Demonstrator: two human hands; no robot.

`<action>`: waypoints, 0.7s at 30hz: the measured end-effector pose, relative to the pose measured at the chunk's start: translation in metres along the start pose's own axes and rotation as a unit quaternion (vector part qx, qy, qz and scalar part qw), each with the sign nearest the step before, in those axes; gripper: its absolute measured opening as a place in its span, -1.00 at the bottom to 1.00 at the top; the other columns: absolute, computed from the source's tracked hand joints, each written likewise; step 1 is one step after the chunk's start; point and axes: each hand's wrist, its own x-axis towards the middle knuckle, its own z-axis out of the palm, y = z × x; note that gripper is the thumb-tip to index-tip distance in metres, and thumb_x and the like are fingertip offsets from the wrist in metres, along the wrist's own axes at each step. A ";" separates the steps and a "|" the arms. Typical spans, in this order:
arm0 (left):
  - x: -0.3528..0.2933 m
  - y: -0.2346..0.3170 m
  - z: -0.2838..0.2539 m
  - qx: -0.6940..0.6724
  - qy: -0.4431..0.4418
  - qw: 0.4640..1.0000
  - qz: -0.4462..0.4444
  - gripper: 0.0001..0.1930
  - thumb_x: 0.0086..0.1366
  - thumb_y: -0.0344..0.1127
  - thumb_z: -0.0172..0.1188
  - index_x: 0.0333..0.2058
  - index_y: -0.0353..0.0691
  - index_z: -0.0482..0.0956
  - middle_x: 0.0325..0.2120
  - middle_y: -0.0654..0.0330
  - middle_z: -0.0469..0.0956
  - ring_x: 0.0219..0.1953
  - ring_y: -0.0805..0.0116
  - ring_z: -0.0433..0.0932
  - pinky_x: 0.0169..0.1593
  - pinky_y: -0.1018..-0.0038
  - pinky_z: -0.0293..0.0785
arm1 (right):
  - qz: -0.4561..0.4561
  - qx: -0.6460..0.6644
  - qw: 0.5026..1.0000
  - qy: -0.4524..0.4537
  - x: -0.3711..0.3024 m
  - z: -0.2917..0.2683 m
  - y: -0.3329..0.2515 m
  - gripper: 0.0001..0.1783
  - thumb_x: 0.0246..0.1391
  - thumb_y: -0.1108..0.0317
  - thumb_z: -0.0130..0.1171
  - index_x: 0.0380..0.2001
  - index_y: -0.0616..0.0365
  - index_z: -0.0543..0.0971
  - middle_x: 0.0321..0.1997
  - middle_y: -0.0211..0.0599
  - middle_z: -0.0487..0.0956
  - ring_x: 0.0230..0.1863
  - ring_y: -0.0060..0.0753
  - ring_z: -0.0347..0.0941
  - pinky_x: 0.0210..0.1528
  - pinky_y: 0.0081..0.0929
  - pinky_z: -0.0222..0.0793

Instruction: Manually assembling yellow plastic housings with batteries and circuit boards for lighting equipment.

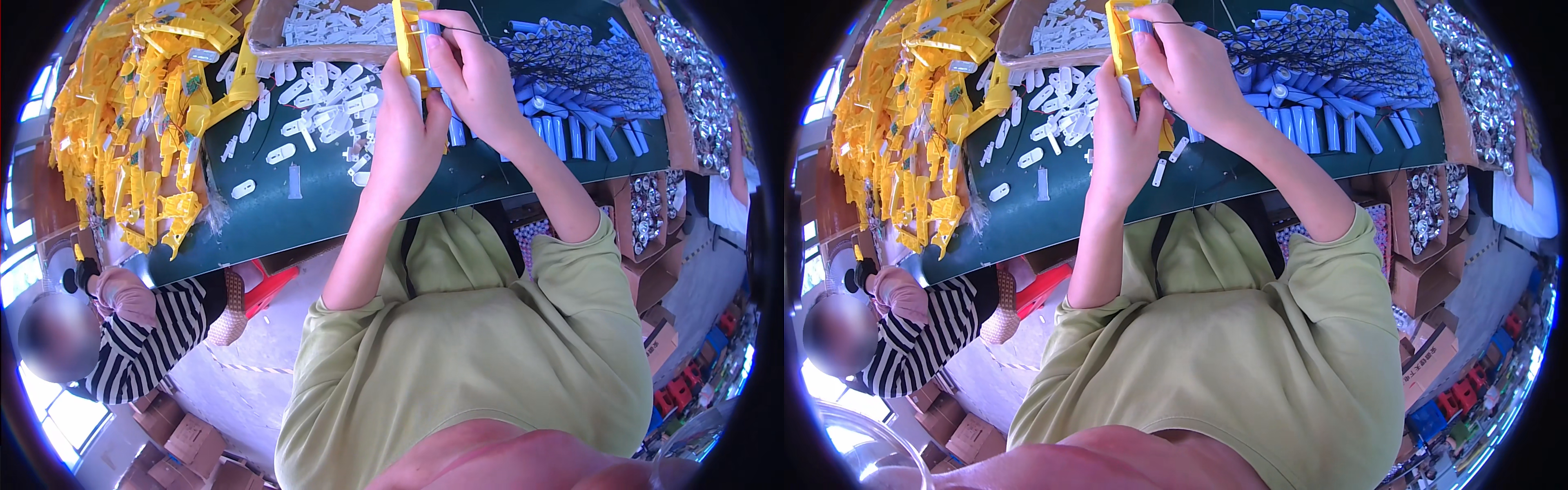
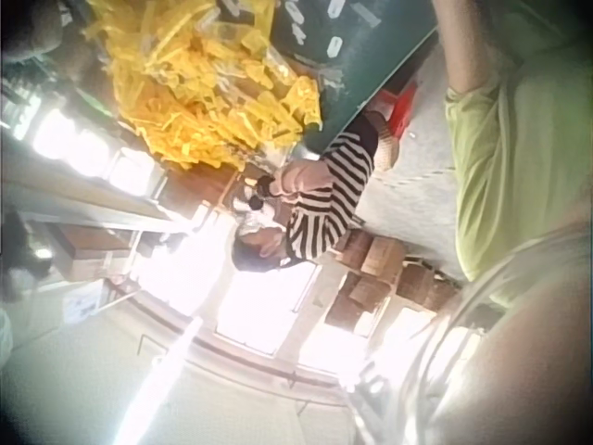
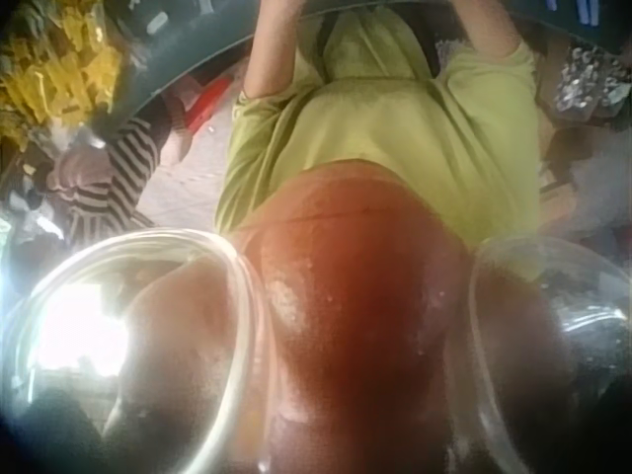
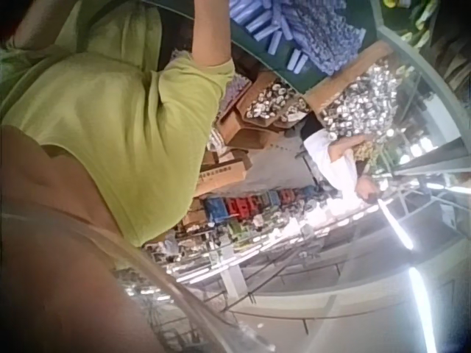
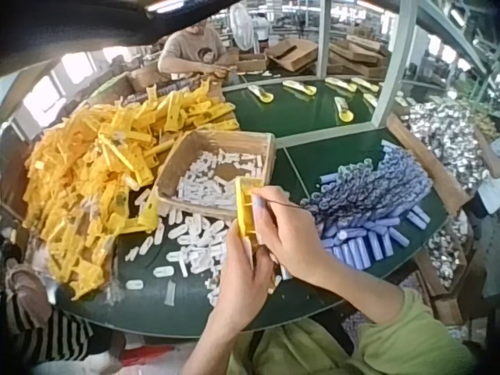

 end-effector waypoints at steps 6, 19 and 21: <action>0.007 -0.002 -0.006 0.004 0.017 1.000 -0.017 -0.53 0.28 -0.51 -0.08 0.10 -0.54 -0.01 -0.38 -0.11 0.47 -0.44 0.17 0.55 -0.40 0.37 0.45 | 0.016 0.049 0.999 -0.004 0.008 0.019 0.007 -0.78 0.21 0.38 -0.05 -0.11 0.22 0.37 -0.36 0.00 0.53 -0.39 -0.10 0.53 -0.38 -0.42 0.40; 0.014 -0.010 -0.023 -0.011 0.048 0.998 -0.035 -0.60 0.33 -0.40 -0.08 0.06 -0.44 0.09 -0.45 0.12 0.47 -0.48 0.46 0.52 -0.46 0.55 0.46 | 0.054 0.067 0.993 -0.076 0.026 0.033 0.001 -0.82 0.23 0.38 -0.06 -0.14 0.21 0.36 -0.51 -0.12 0.48 -0.55 -0.28 0.47 -0.51 -0.48 0.32; 0.013 -0.010 -0.023 -0.014 0.050 0.998 -0.044 -0.60 0.32 -0.40 -0.08 0.06 -0.45 0.08 -0.45 0.11 0.47 -0.47 0.46 0.52 -0.46 0.55 0.46 | 0.050 0.059 0.993 -0.088 0.027 0.036 -0.001 -0.84 0.24 0.37 -0.09 -0.17 0.20 0.36 -0.52 -0.14 0.46 -0.57 -0.29 0.44 -0.51 -0.46 0.30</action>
